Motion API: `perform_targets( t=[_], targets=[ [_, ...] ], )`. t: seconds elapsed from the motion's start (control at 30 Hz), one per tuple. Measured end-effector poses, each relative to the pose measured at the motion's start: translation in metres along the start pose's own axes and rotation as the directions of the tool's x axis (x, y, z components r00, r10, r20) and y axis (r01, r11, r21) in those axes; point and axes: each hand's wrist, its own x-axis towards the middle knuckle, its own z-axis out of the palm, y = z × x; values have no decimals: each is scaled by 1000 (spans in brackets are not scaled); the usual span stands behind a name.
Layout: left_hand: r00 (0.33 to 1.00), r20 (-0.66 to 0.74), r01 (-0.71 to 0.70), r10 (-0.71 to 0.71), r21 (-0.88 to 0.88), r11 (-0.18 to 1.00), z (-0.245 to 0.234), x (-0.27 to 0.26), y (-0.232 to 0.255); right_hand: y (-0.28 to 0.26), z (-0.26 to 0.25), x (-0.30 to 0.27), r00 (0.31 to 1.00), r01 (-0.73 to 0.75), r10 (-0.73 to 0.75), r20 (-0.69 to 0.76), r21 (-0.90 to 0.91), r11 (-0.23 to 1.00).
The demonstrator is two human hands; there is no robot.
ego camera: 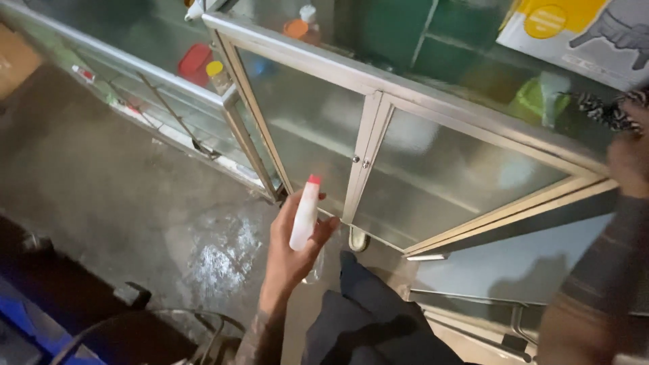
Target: The person cleans a glass display cabinet and a nearby countertop. They spray a cleaning solution onto the glass and wipe it with a patterned cloth, then switch to a pink cloth to wipe the countertop surface.
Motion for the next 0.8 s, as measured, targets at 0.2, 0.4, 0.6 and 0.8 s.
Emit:
perform_targets(
  t=[0.2, 0.4, 0.6, 0.8],
  targets=[
    [998, 58, -30, 30, 5, 1000, 4, 14, 11, -162, 55, 127, 994, 75, -109, -24, -572, 817],
    [982, 183, -65, 45, 102, 993, 26, 38, 8, -171, 128, 258, 949, 164, -80, 306, -262, 951],
    [989, 142, 27, -33, 41, 999, 24, 49, 9, -110, 175, 334, 952, -42, 220, 213, -622, 782],
    [988, 121, -105, 91, 114, 988, 21, 64, -2, -83, 155, 307, 875, -97, 439, 205, -813, 574]
  ],
)
